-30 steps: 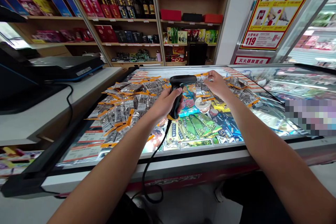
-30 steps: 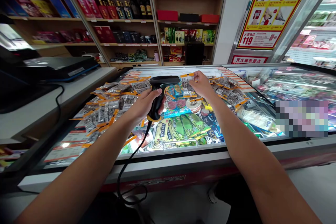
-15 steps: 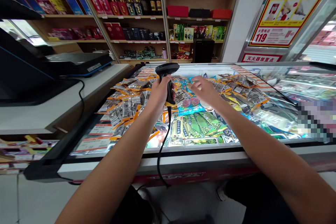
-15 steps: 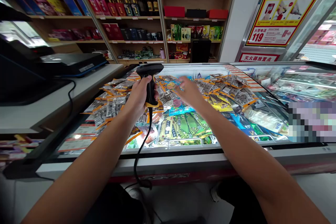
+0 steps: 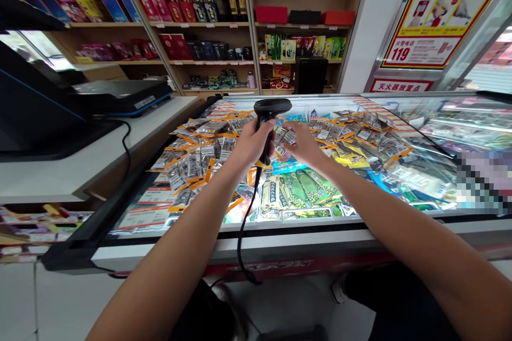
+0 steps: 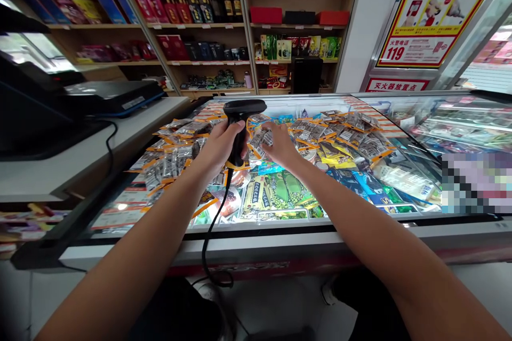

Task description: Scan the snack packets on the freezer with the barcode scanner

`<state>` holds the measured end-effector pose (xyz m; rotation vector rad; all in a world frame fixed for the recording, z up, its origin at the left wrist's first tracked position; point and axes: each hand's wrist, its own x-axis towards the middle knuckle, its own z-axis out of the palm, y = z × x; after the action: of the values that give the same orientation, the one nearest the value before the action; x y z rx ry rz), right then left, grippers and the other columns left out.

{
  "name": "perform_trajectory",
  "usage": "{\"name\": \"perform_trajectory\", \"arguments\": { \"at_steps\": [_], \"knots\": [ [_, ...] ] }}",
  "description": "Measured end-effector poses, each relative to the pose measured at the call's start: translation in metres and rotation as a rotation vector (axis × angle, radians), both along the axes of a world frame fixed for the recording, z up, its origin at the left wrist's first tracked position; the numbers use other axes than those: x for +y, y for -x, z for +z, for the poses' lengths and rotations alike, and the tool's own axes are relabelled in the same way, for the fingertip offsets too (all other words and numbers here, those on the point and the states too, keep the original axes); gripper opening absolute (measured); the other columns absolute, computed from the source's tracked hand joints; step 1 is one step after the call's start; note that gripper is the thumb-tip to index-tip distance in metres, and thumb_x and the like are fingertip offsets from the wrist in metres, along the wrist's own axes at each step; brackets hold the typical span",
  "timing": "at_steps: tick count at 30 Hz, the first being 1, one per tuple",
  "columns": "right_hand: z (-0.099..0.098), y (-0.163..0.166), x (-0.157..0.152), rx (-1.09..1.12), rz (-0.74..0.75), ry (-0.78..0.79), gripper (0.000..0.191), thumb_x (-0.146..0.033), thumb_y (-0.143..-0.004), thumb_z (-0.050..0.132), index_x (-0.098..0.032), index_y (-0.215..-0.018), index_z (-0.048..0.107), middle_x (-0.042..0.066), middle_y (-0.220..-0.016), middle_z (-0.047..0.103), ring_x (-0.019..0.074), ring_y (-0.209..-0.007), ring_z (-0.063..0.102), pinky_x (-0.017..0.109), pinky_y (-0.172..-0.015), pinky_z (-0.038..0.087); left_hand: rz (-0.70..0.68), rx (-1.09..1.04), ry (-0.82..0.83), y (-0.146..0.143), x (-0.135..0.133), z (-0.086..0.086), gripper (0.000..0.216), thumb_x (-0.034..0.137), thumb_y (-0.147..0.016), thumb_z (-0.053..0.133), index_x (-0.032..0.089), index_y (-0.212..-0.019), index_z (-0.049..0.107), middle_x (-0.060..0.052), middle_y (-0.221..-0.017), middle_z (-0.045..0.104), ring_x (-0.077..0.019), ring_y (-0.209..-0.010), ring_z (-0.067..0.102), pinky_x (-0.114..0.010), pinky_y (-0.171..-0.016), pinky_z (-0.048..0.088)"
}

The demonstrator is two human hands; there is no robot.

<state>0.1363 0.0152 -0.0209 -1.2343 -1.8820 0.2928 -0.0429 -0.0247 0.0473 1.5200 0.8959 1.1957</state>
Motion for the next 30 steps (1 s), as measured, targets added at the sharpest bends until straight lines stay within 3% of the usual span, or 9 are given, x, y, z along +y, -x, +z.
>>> {"name": "perform_trajectory", "arguments": {
  "at_steps": [3,10,19,26,30],
  "knots": [
    [0.009,-0.024,0.008,0.086,-0.029,-0.123,0.041,-0.022,-0.087,0.063,-0.026,-0.127,0.058,0.011,-0.116,0.058,0.0321,-0.117,0.056,0.05,-0.097,0.05,-0.133,0.145,-0.045,0.004,-0.003,0.001,0.02,0.038,-0.094,0.056,0.021,-0.088,0.047,0.002,-0.073,0.057,-0.009,-0.043,0.054,-0.025,-0.043,0.041],
    [0.024,-0.082,0.028,0.175,-0.204,-0.264,0.039,-0.023,-0.085,0.06,-0.024,-0.124,0.06,0.011,-0.121,0.055,0.0283,-0.112,0.058,0.044,-0.092,0.051,-0.261,0.427,-0.06,0.004,-0.01,0.001,0.02,0.038,-0.097,0.054,0.02,-0.09,0.05,0.0,-0.072,0.057,-0.0105,-0.049,0.057,-0.024,-0.046,0.043],
    [0.025,-0.086,0.031,0.172,-0.252,-0.306,0.041,-0.023,-0.083,0.059,-0.025,-0.124,0.056,0.011,-0.122,0.057,0.0282,-0.117,0.055,0.049,-0.105,0.044,-0.302,0.53,-0.108,0.005,-0.011,-0.002,0.018,0.037,-0.097,0.053,0.021,-0.09,0.053,-0.002,-0.066,0.061,-0.0128,-0.051,0.057,-0.025,-0.046,0.04],
    [0.033,-0.092,0.028,0.093,-0.352,-0.273,0.042,-0.023,-0.082,0.054,-0.021,-0.124,0.058,0.014,-0.12,0.057,0.0293,-0.111,0.057,0.048,-0.1,0.047,-0.286,0.441,-0.108,0.004,-0.011,0.0,0.018,0.037,-0.096,0.056,0.02,-0.089,0.052,0.0,-0.07,0.058,-0.0106,-0.048,0.057,-0.023,-0.045,0.042],
    [0.035,-0.124,0.029,0.009,-0.538,-0.215,0.061,-0.027,-0.084,0.054,-0.016,-0.143,0.046,0.021,-0.13,0.054,0.0362,-0.123,0.052,0.055,-0.103,0.043,-0.133,0.22,-0.077,0.003,-0.003,0.0,0.021,0.038,-0.091,0.061,0.02,-0.088,0.052,0.001,-0.075,0.059,-0.0085,-0.044,0.054,-0.022,-0.041,0.041]
  ]
}}
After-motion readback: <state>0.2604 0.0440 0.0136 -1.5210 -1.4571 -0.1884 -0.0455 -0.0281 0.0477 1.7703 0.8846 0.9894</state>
